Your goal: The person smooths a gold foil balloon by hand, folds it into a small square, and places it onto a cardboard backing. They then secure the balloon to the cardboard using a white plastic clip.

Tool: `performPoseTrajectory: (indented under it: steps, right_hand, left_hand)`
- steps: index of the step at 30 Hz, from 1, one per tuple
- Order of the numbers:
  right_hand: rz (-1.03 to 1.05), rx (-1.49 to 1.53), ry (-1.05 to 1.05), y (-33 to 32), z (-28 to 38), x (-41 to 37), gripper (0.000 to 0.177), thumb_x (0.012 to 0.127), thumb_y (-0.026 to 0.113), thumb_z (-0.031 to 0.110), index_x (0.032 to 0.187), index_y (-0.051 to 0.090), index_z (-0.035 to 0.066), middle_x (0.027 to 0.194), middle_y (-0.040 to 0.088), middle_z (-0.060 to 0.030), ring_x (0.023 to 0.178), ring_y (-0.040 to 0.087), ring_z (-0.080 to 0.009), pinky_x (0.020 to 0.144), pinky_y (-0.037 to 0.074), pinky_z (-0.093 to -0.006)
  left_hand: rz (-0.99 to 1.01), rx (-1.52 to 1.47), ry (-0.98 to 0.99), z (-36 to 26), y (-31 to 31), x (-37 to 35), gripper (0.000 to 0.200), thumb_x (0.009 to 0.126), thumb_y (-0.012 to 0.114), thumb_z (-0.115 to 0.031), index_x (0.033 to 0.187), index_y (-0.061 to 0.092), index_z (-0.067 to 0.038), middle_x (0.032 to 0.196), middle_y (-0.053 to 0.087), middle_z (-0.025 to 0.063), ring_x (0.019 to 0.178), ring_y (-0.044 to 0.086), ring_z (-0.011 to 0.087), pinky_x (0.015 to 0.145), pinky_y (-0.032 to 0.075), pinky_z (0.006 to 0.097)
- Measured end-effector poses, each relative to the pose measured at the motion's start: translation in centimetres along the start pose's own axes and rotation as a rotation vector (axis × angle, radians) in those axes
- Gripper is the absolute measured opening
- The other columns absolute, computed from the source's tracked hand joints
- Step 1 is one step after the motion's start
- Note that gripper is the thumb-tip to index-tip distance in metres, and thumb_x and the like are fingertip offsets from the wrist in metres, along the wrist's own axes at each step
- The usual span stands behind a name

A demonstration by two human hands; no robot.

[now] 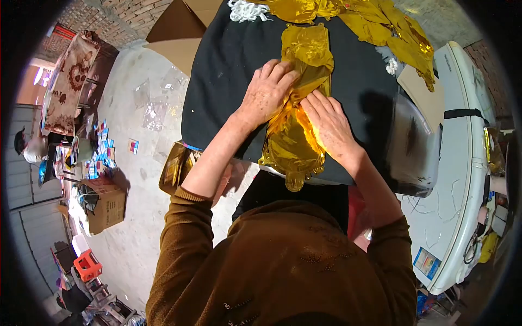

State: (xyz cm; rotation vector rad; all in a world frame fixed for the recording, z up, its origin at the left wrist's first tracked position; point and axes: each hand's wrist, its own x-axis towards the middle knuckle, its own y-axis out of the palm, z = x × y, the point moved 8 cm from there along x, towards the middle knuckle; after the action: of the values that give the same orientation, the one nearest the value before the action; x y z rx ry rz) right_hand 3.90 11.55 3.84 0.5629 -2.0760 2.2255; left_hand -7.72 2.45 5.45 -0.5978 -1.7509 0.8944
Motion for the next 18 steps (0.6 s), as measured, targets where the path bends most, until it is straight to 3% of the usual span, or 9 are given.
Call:
performPoseTrajectory:
  steps: [3,4,10,18]
  right_hand:
    - [-0.012,-0.024,-0.016,0.3,-0.2,-0.2,0.048,0.099,0.054,0.010,0.146,0.051,0.000,0.149,0.053,-0.0167,0.144,0.046,-0.0316,0.118,0.035,-0.0460]
    - [0.001,-0.035,-0.015,0.4,-0.1,-0.2,0.048,0.099,0.053,0.011,0.146,0.051,0.000,0.149,0.053,-0.0167,0.144,0.045,-0.0315,0.119,0.035,-0.0461]
    - [0.009,-0.017,-0.002,0.1,-0.1,0.0,0.047,0.099,0.054,0.010,0.145,0.052,0.000,0.150,0.053,-0.0168,0.146,0.044,-0.0315,0.120,0.034,-0.0464]
    - [0.012,0.088,-0.032,-0.2,-1.0,0.2,0.045,0.099,0.058,0.011,0.142,0.053,-0.001,0.148,0.053,-0.0188,0.145,0.045,-0.0342,0.119,0.036,-0.0479]
  left_hand:
    - [0.031,0.062,-0.041,0.1,0.9,-0.4,0.050,0.100,0.063,-0.019,0.148,0.053,-0.013,0.157,0.048,0.0124,0.149,0.039,0.0345,0.119,0.035,0.0502]
    - [0.128,0.090,-0.086,0.7,2.1,-0.9,0.048,0.108,0.050,-0.033,0.154,0.049,-0.015,0.163,0.043,0.0112,0.154,0.033,0.0325,0.125,0.026,0.0516]
    - [0.209,0.252,-0.149,1.0,3.5,-1.6,0.059,0.112,0.032,-0.049,0.160,0.043,-0.017,0.166,0.041,0.0083,0.156,0.031,0.0301,0.128,0.019,0.0535]
    - [0.184,0.195,-0.192,0.6,2.7,-1.2,0.064,0.109,0.040,-0.055,0.157,0.046,-0.014,0.163,0.045,0.0103,0.155,0.033,0.0325,0.126,0.019,0.0582]
